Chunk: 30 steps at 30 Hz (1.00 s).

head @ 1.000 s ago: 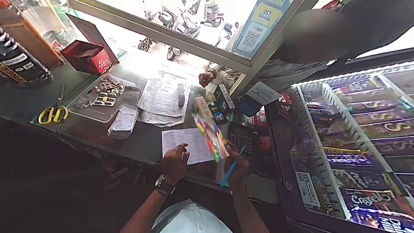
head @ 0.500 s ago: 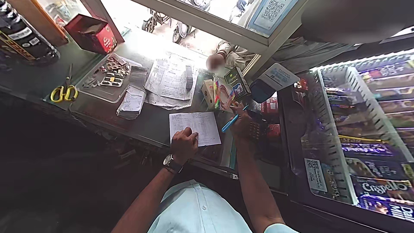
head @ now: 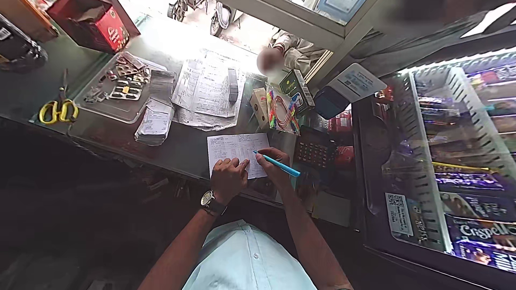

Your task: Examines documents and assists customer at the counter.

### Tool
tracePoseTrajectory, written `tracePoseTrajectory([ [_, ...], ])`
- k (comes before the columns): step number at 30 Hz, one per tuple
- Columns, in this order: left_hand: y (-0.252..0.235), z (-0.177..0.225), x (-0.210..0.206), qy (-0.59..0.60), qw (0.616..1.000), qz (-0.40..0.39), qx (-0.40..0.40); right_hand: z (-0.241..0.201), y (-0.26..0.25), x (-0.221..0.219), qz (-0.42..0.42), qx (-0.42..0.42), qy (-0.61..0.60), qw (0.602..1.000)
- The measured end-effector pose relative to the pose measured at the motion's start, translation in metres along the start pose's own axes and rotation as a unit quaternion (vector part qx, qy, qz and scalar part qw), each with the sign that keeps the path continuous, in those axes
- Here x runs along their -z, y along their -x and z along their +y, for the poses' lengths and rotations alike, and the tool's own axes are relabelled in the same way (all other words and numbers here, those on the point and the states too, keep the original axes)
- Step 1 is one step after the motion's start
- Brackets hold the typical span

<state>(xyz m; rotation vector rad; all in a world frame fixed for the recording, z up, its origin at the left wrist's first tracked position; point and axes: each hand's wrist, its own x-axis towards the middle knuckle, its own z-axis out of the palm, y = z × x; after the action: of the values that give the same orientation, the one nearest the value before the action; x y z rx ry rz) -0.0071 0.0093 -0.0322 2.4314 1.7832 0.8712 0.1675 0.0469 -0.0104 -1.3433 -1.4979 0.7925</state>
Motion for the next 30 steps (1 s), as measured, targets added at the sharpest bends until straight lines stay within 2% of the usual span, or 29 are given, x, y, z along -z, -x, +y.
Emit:
tracePoseTrajectory([
  [3,0.0,0.0,-0.001,0.005,1.0,0.004,0.002,0.004,0.003,-0.002,0.034,0.014,0.016,0.999],
  [10,-0.001,0.0,0.001,0.007,1.0,0.001,0.001,0.007,0.002,-0.005,0.022,0.0,0.063,0.998],
  [13,0.001,-0.001,0.0,0.005,1.0,-0.003,0.003,0.005,0.002,-0.008,0.045,-0.023,0.063,0.997],
  [14,0.001,-0.001,-0.001,0.005,1.0,-0.004,0.003,0.005,0.002,-0.007,0.056,-0.036,0.031,0.997],
  [16,0.0,-0.002,-0.001,0.006,1.0,0.0,0.002,0.006,-0.002,0.001,0.079,-0.074,-0.145,0.983],
  [18,0.001,-0.002,-0.002,0.01,1.0,0.004,-0.002,-0.001,-0.001,0.019,0.113,-0.136,-0.334,0.926],
  [19,0.0,-0.002,-0.002,0.012,1.0,0.004,-0.002,-0.006,0.0,0.029,0.124,-0.148,-0.389,0.901],
  [21,0.0,-0.002,-0.002,0.015,1.0,0.0,0.001,-0.015,0.007,0.043,0.126,-0.134,-0.432,0.883],
  [25,0.0,-0.001,-0.002,0.011,1.0,-0.002,-0.002,-0.031,0.023,0.049,0.137,-0.083,-0.414,0.896],
  [30,0.001,-0.001,-0.002,0.005,1.0,0.0,-0.002,-0.025,0.041,0.042,0.074,-0.059,-0.266,0.959],
])
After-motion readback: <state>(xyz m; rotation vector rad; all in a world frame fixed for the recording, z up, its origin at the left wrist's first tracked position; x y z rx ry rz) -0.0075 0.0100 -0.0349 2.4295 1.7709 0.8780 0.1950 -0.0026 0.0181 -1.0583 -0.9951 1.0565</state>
